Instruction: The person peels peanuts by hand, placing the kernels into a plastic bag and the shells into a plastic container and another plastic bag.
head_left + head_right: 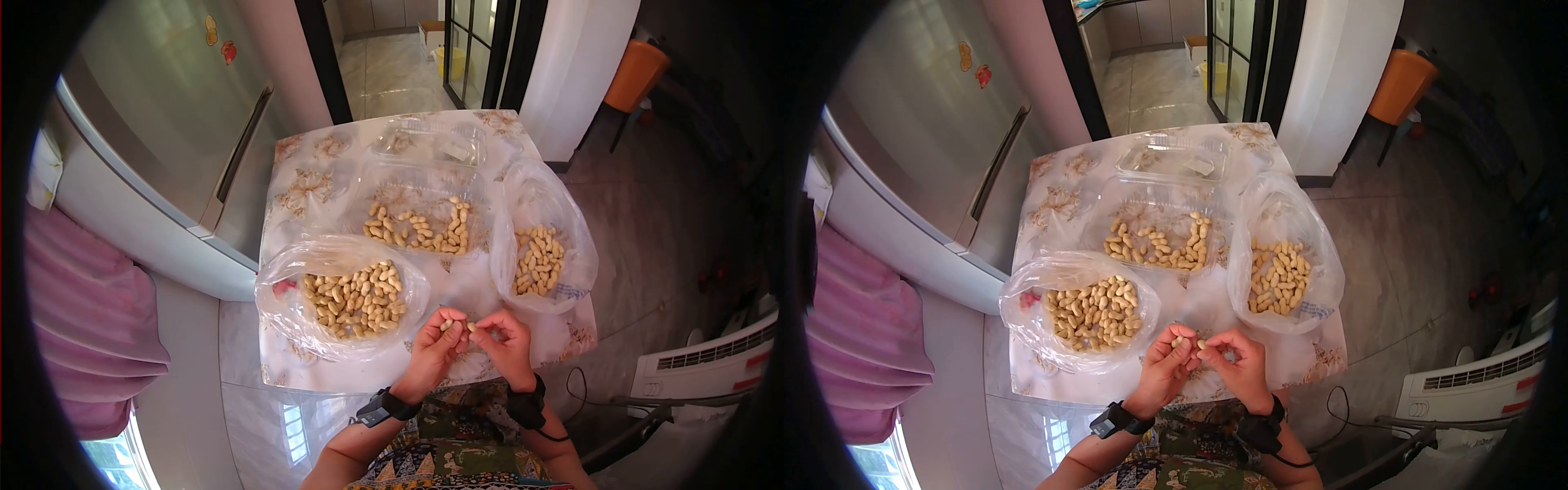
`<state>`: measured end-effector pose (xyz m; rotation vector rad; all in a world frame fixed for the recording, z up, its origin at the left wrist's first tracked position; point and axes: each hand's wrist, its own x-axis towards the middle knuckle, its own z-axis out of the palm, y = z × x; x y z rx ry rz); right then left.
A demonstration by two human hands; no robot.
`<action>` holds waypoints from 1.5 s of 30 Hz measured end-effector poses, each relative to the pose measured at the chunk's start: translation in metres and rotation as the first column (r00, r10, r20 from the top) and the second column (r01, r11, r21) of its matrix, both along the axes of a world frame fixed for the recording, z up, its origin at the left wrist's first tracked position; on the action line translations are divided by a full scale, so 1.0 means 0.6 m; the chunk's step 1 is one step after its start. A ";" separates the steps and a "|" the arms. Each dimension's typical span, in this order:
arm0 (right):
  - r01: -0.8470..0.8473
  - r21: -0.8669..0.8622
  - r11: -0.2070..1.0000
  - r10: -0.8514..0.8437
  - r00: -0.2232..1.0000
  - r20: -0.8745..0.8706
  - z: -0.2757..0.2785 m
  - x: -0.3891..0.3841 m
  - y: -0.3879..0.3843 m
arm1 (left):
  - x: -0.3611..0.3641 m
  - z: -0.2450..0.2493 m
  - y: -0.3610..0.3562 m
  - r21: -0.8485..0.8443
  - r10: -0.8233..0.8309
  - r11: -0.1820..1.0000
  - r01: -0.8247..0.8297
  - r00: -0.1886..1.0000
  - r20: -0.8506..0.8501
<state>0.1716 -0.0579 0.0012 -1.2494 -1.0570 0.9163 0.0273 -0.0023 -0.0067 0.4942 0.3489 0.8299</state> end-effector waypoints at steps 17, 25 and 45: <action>0.174 0.141 0.975 -0.185 0.980 0.075 0.003 -0.012 0.007 | -0.003 -0.008 0.003 0.033 -0.033 0.999 0.032 0.999 0.043; 0.065 0.280 0.958 -0.167 0.919 0.359 0.081 -0.054 0.010 | -0.007 -0.001 -0.001 -0.014 -0.042 0.999 0.042 0.999 0.020; -0.012 0.365 0.931 -0.202 0.816 0.542 0.066 -0.060 0.034 | -0.007 -0.044 0.007 -0.152 0.038 0.988 -0.016 0.989 0.142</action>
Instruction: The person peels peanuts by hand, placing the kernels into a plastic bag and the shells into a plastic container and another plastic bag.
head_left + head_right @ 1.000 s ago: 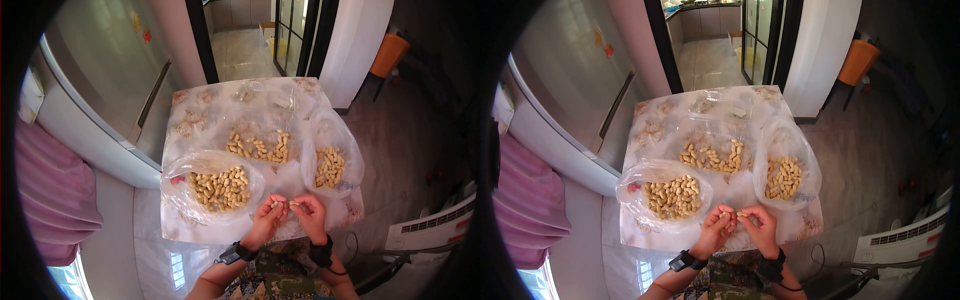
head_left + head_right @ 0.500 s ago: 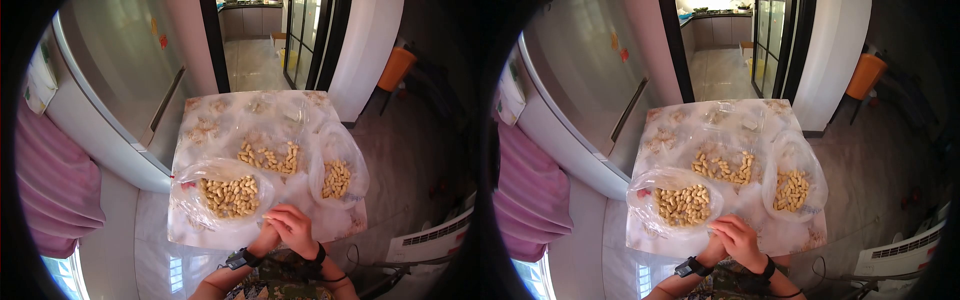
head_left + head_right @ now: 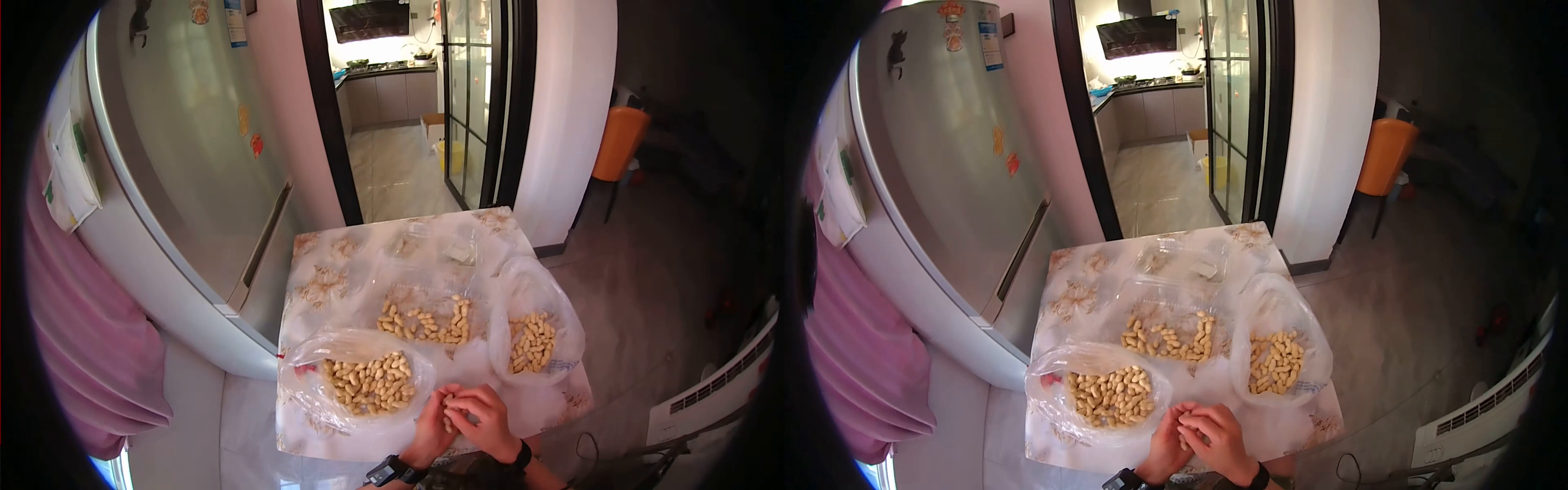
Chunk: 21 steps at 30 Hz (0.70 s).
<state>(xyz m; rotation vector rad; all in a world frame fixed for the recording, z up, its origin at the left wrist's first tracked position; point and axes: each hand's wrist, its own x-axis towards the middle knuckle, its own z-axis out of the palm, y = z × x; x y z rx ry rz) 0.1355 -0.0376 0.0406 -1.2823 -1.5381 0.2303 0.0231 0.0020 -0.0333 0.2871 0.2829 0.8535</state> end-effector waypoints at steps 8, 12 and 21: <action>0.057 0.034 0.998 -0.060 0.995 0.084 -0.012 0.010 -0.007 | 0.006 0.005 0.001 -0.004 0.005 1.000 -0.005 0.997 -0.075; 0.070 -0.022 0.997 -0.070 0.997 0.016 -0.006 0.011 -0.008 | 0.008 0.013 0.004 0.072 0.000 0.997 0.003 0.999 -0.043; 0.073 -0.042 0.996 -0.074 0.997 -0.005 -0.011 0.015 -0.014 | -0.002 -0.010 0.006 0.016 -0.041 0.999 0.043 0.992 -0.118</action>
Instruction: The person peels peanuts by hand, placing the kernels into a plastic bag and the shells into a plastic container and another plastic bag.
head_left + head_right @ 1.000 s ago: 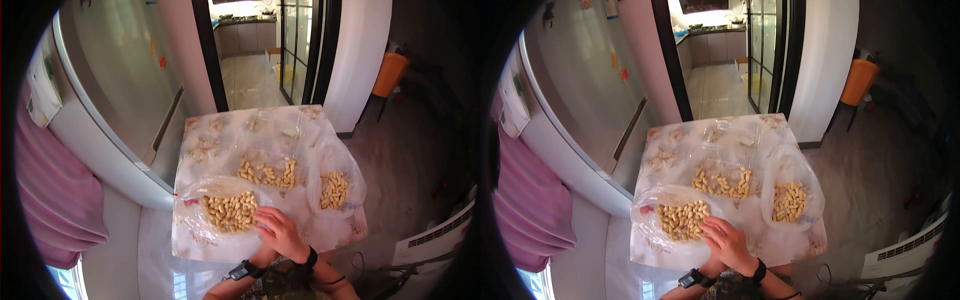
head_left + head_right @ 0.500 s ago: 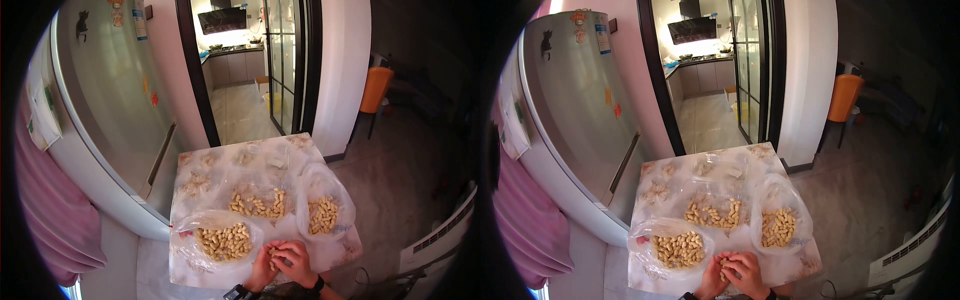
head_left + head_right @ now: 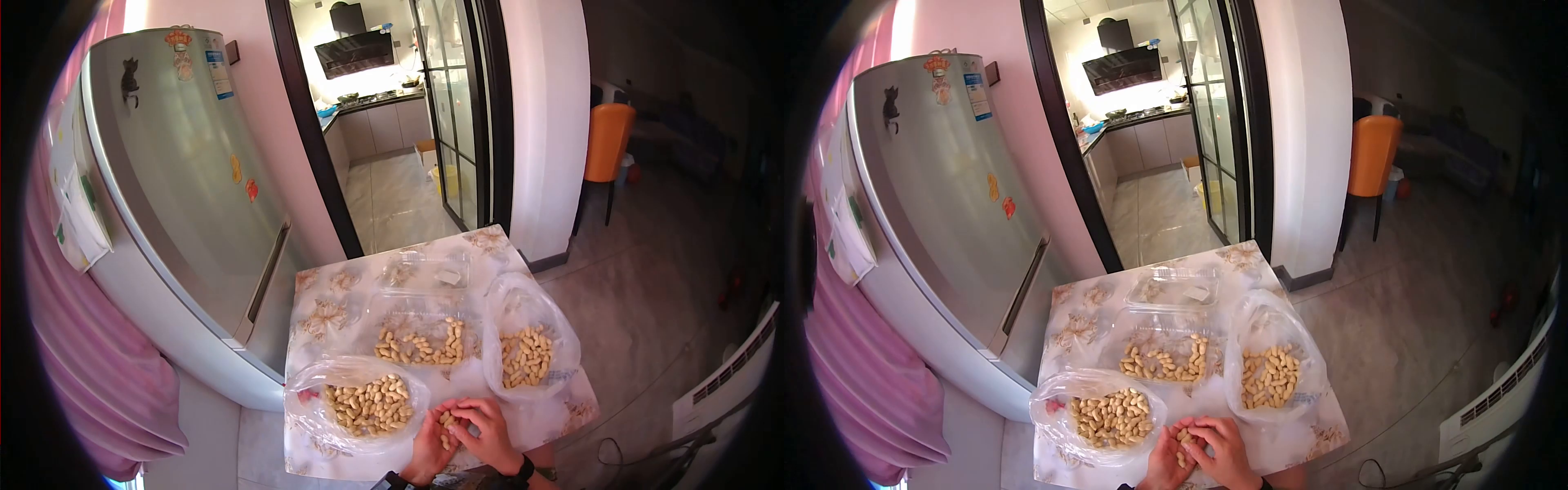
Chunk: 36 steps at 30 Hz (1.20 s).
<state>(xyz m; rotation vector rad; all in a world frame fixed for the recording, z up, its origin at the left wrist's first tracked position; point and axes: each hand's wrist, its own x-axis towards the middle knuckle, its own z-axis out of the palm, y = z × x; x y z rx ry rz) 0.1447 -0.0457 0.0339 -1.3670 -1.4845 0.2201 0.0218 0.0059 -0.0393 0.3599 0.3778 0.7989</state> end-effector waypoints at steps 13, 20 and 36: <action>-0.022 0.034 0.999 0.023 0.999 -0.028 -0.034 0.012 0.005 | 0.005 0.033 -0.008 0.052 0.049 0.997 -0.048 0.999 -0.008; -0.040 0.026 0.999 0.042 0.995 -0.088 -0.040 0.012 0.005 | 0.002 0.048 -0.007 0.054 -0.007 0.999 0.006 1.000 0.023; -0.059 0.021 0.998 0.061 0.995 -0.081 -0.046 0.014 0.006 | 0.003 0.056 -0.005 0.104 -0.030 0.994 0.027 0.999 0.027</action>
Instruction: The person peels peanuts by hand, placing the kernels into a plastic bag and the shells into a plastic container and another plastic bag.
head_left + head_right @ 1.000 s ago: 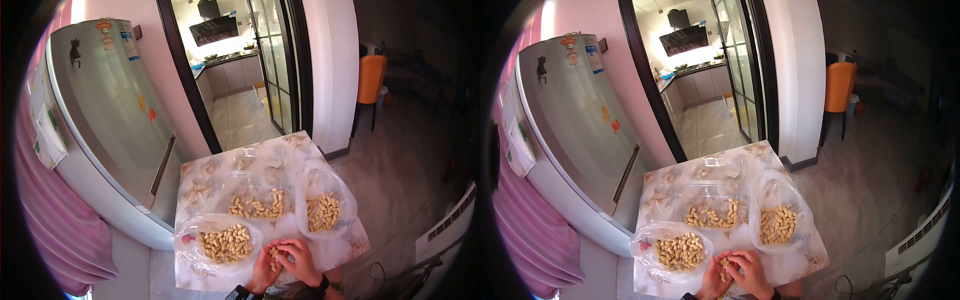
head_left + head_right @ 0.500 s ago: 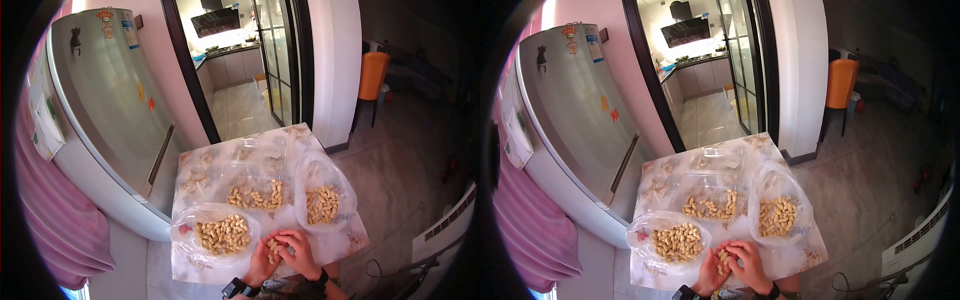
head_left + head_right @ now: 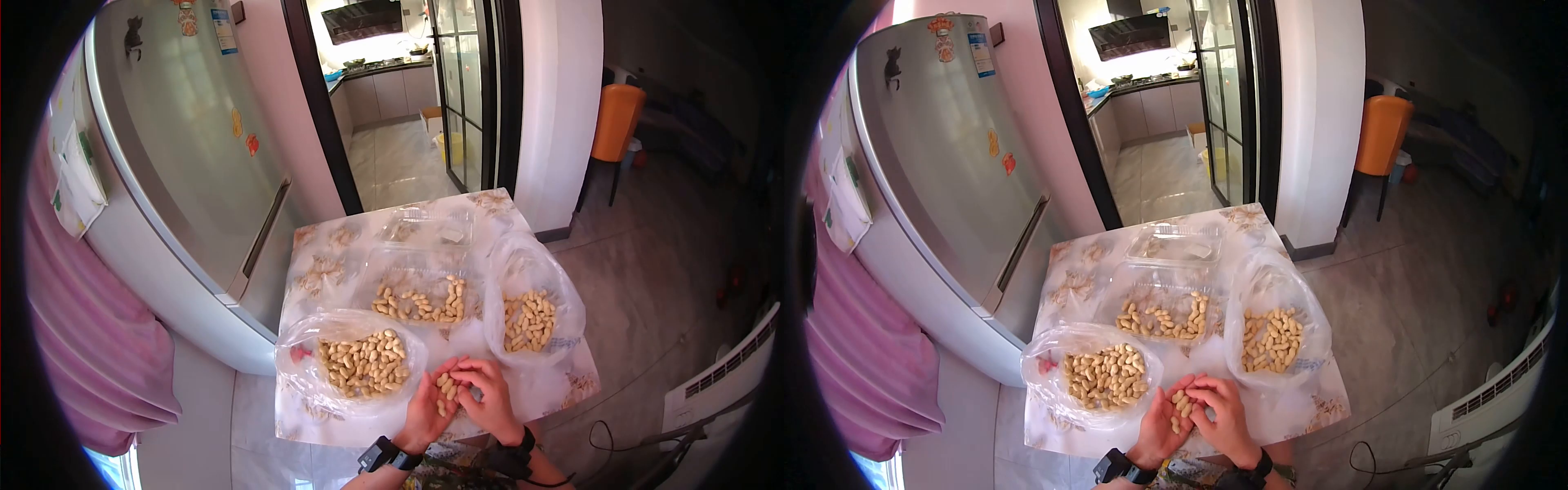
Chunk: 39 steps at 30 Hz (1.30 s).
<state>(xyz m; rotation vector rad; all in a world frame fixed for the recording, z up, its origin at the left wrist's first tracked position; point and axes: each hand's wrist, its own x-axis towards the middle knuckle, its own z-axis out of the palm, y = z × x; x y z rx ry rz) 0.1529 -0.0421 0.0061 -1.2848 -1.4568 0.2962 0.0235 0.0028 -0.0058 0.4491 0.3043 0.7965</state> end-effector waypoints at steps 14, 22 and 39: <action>0.007 -0.065 0.998 -0.012 0.996 -0.085 0.008 -0.001 -0.001 | 0.000 -0.006 0.003 -0.012 -0.011 1.000 0.012 0.997 0.081; -0.016 -0.088 0.996 0.005 0.993 -0.114 0.005 0.002 -0.001 | 0.001 -0.004 0.004 -0.023 0.003 1.000 -0.002 0.997 0.071; 0.004 -0.121 0.993 -0.013 0.998 -0.068 0.009 -0.002 0.000 | 0.002 0.006 0.003 -0.043 0.055 0.998 -0.052 0.997 0.054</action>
